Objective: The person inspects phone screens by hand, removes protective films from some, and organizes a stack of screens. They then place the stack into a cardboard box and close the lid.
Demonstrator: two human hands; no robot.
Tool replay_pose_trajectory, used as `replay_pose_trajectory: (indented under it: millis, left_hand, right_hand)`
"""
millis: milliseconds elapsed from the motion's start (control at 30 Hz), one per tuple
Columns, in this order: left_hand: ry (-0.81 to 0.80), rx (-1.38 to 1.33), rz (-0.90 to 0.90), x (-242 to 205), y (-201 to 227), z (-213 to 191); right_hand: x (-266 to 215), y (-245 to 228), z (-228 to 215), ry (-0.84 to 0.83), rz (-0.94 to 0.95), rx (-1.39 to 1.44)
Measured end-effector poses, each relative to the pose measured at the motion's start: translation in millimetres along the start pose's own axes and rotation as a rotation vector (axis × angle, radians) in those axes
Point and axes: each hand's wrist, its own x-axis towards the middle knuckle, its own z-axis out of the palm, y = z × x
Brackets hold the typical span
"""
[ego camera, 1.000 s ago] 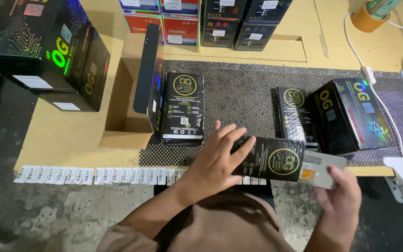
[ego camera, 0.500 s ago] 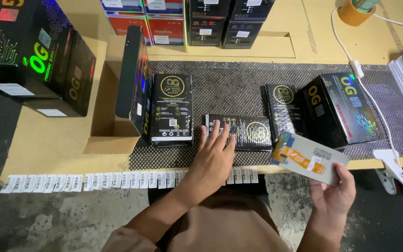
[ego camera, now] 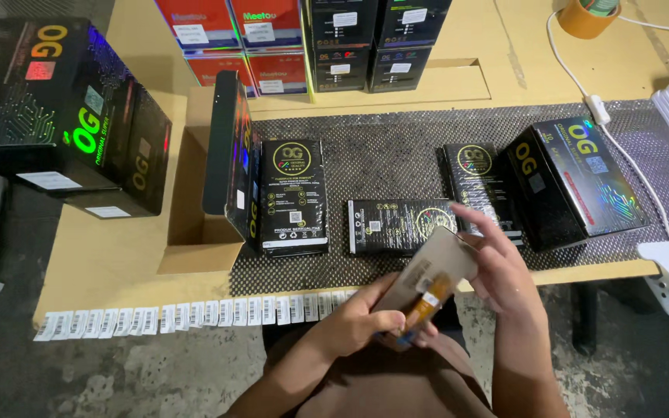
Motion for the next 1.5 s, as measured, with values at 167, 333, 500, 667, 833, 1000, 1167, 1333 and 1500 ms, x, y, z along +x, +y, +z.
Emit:
replay_pose_trajectory:
  millis: [167, 333, 500, 667, 833, 1000, 1167, 1333, 1500]
  left_hand:
    - [0.216, 0.691, 0.469, -8.5, 27.0, 14.2]
    - [0.31, 0.879, 0.69, -4.4, 29.4, 9.2]
    - [0.294, 0.428, 0.594, 6.3, 12.4, -6.2]
    - [0.233, -0.12, 0.679, 17.2, 15.2, -3.2]
    - [0.165, -0.332, 0.569, 18.2, 20.1, -0.4]
    - [0.129, -0.423, 0.502, 19.6, 16.3, -7.8]
    - [0.084, -0.376, 0.525, 17.6, 11.8, -14.8]
    - [0.054, -0.347, 0.537, 15.8, 13.5, -13.9]
    - [0.017, -0.237, 0.535, 11.7, 16.4, -15.4]
  right_hand:
    - [-1.1, 15.5, 33.2, -0.035, -0.327, -0.048]
    - [-18.2, 28.0, 77.1, -0.276, -0.306, -0.056]
    - [-30.2, 40.1, 89.5, -0.233, -0.247, -0.083]
    - [-23.4, 27.1, 94.8, -0.208, -0.724, -0.766]
    - [-21.5, 29.9, 96.6, -0.276, -0.872, -0.756]
    - [-24.5, 30.3, 94.1, -0.313, -0.84, -0.74]
    - [-23.8, 33.5, 89.1, -0.267, -0.815, -0.841]
    - [-24.1, 29.9, 93.7, -0.249, -0.826, -0.827]
    - [-28.3, 26.2, 92.2, -0.268, -0.817, -0.856]
